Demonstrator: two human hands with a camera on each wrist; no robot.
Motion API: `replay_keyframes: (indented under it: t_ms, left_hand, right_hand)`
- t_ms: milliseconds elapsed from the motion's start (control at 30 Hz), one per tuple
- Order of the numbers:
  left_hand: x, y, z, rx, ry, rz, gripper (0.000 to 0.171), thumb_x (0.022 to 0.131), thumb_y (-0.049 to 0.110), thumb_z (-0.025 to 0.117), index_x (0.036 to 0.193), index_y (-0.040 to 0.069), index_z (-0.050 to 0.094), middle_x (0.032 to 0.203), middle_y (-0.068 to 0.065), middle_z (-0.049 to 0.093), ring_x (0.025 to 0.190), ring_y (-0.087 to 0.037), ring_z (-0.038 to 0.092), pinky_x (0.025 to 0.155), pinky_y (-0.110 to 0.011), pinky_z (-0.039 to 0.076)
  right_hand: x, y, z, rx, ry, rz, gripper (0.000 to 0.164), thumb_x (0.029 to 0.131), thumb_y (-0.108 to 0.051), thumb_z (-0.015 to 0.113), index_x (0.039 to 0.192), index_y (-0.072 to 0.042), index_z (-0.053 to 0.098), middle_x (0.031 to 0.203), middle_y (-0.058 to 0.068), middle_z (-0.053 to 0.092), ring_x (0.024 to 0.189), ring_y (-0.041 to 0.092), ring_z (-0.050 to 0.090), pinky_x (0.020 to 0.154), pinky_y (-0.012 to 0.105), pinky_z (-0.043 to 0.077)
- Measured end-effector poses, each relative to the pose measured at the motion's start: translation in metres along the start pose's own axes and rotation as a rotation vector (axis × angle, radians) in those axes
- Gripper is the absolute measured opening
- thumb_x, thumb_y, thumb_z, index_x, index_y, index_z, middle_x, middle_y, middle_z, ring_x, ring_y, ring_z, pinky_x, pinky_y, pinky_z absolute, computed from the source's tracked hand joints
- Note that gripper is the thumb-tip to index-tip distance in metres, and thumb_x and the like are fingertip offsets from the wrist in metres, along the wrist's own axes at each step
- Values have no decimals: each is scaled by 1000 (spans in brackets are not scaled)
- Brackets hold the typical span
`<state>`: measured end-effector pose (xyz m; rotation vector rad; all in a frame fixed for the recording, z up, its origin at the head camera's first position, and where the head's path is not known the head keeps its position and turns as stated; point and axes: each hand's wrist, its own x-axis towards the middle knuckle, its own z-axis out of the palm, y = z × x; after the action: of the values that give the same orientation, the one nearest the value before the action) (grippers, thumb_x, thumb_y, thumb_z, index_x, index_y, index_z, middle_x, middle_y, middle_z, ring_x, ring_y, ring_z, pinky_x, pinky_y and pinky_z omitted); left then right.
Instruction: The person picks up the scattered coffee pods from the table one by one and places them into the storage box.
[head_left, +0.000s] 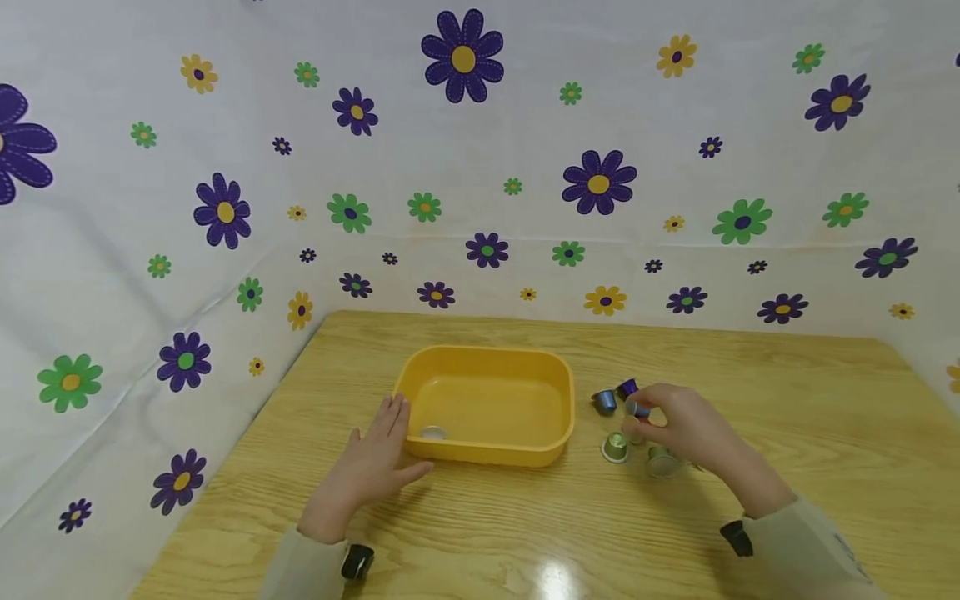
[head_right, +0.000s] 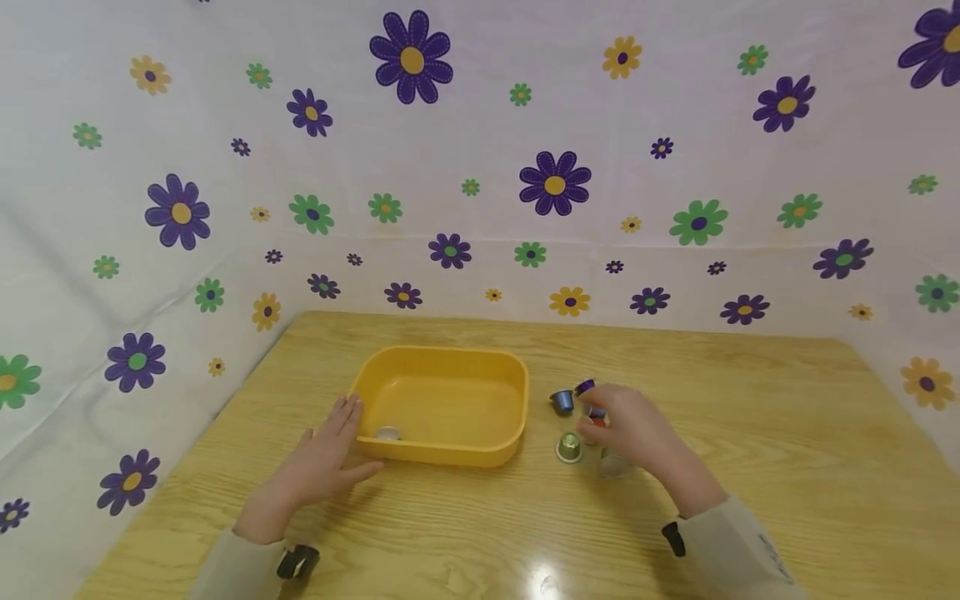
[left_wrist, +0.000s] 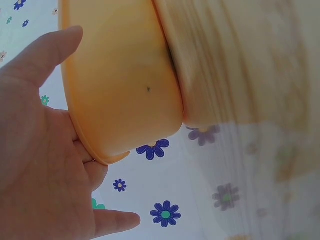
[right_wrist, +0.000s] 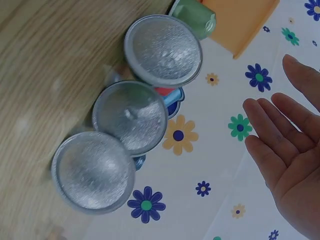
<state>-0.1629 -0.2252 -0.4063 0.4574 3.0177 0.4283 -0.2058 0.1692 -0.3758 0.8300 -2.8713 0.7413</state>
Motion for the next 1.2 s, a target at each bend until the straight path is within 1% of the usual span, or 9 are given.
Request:
replay_keyframes:
  t_ms: [133,200,400,767,1000,1200]
  left_hand:
    - [1,0,1,4,3,3,88,83,45,55,139,-7,11,145,-19,5,132,-31,2,89,-67,15]
    - [2,0,1,3,2,2,88,83,45,55,139,-6,11,145,-19,5,132,-31,2,89,-67,16]
    - [1,0,1,7,6,0,88,83,45,56,139,-7,12,145,-19,5,132,-32,2,89,-67,16]
    - [1,0,0,24,5,5,89,83,46,55,138,-8,12,144,-21,7,132,-32,3,88,-67,17]
    - [1,0,-1,12,1,-2,88,83,46,55,139,-7,11,145,-20,6,132,-32,2,89,-67,17]
    - [1,1,-2,-4,-1,3,88,84,46,54,139,-7,11,145,-20,6,132,-31,2,89,-67,17]
  right_hand:
    - [-6,5,-3,-20,22,10,28,78,-13,68,100,4,62,95,15,63,88,31,58,72,42,47]
    - [-9,7,-6,-29,25,27,29,77,-11,68,101,4,62,97,16,62,89,32,58,73,43,47]
    - [-19,15,-12,-39,28,63,35,77,-12,68,105,7,60,99,19,61,90,33,58,75,45,46]
    - [-34,32,-15,-30,15,115,36,76,-12,69,104,8,59,99,21,61,90,35,57,73,46,46]
    - [-39,41,-16,-36,12,129,36,75,-11,69,103,9,59,100,21,60,90,36,57,74,46,46]
    - [-41,47,-16,-55,-6,144,34,76,-11,68,102,9,59,98,21,60,90,36,57,73,46,46]
